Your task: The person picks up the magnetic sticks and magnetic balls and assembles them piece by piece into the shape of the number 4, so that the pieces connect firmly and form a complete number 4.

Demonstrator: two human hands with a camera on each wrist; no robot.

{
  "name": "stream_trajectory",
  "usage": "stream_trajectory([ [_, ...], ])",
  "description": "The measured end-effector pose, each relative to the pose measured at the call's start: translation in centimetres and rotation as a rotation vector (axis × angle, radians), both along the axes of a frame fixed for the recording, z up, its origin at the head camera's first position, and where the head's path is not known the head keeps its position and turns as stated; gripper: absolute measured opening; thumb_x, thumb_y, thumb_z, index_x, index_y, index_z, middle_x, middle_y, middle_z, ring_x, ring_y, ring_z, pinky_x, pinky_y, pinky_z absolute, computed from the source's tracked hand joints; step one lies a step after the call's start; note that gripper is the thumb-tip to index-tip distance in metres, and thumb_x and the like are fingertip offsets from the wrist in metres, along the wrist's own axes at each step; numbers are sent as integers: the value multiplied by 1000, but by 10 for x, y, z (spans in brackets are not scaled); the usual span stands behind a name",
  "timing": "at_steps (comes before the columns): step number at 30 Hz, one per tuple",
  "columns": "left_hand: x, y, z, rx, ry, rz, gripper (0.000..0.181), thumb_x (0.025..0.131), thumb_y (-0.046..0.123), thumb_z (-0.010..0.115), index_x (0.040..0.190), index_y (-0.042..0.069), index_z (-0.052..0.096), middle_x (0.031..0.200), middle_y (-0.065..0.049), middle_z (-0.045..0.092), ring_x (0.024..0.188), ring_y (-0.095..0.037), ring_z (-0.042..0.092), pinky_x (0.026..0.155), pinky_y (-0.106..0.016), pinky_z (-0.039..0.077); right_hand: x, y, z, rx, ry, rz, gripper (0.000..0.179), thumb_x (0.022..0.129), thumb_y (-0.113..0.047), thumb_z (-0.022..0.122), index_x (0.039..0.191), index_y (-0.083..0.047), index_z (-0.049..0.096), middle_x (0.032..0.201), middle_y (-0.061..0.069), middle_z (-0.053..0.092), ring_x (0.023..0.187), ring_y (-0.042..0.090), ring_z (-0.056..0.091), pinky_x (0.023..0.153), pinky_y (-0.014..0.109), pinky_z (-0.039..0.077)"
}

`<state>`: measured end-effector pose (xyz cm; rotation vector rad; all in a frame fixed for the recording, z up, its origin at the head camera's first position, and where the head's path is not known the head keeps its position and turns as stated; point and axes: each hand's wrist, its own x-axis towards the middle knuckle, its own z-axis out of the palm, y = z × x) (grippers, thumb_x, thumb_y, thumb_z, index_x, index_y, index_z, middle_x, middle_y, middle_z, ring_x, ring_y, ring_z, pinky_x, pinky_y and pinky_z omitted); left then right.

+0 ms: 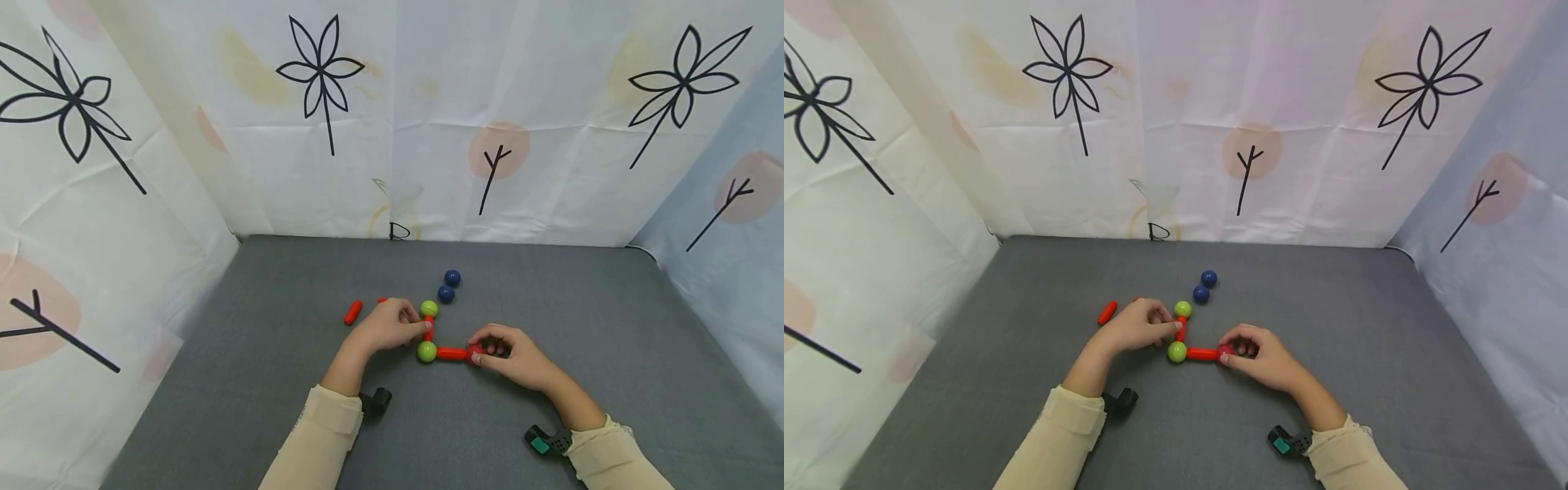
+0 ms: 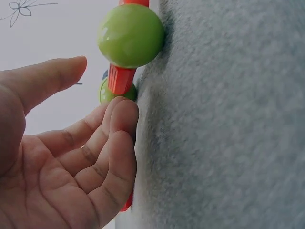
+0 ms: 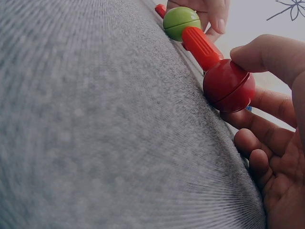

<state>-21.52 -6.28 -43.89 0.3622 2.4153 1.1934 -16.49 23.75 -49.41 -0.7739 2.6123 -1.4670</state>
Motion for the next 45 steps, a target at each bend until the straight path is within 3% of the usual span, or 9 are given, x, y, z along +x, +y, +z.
stream_trajectory([
  [8,-1,-6,3,28,30,42,29,99,39,74,105,11,70,75,-4,69,68,-19,61,65,-32,49,0,0,0,3,-1,-3,17,97,-12,77,114,-15,75,91,-3,64,75,11,54,67,26,46],
  [19,-5,-11,3,34,140,195,28,97,39,77,99,11,72,89,-5,68,72,-20,62,65,-32,51,0,0,0,-1,-2,-3,17,97,-11,77,114,-14,76,91,-3,64,75,11,54,67,26,46],
  [24,-5,-13,3,-12,160,249,30,97,42,77,100,12,71,92,-5,67,73,-20,62,65,-32,51,0,0,1,2,1,-3,17,97,-11,77,114,-14,76,92,-3,65,75,11,54,67,26,46],
  [36,-6,-14,2,-79,118,299,37,97,43,78,110,10,69,88,-7,65,72,-21,61,64,-33,49,0,-1,1,-6,6,5,17,97,-11,77,114,-14,75,93,-2,65,76,11,55,67,26,46],
  [45,-5,-13,-2,-120,136,321,43,97,40,77,122,7,65,94,-8,67,79,-22,62,71,-35,51,0,0,1,-2,10,3,17,97,-11,77,114,-14,76,91,-3,64,74,11,54,66,26,46],
])
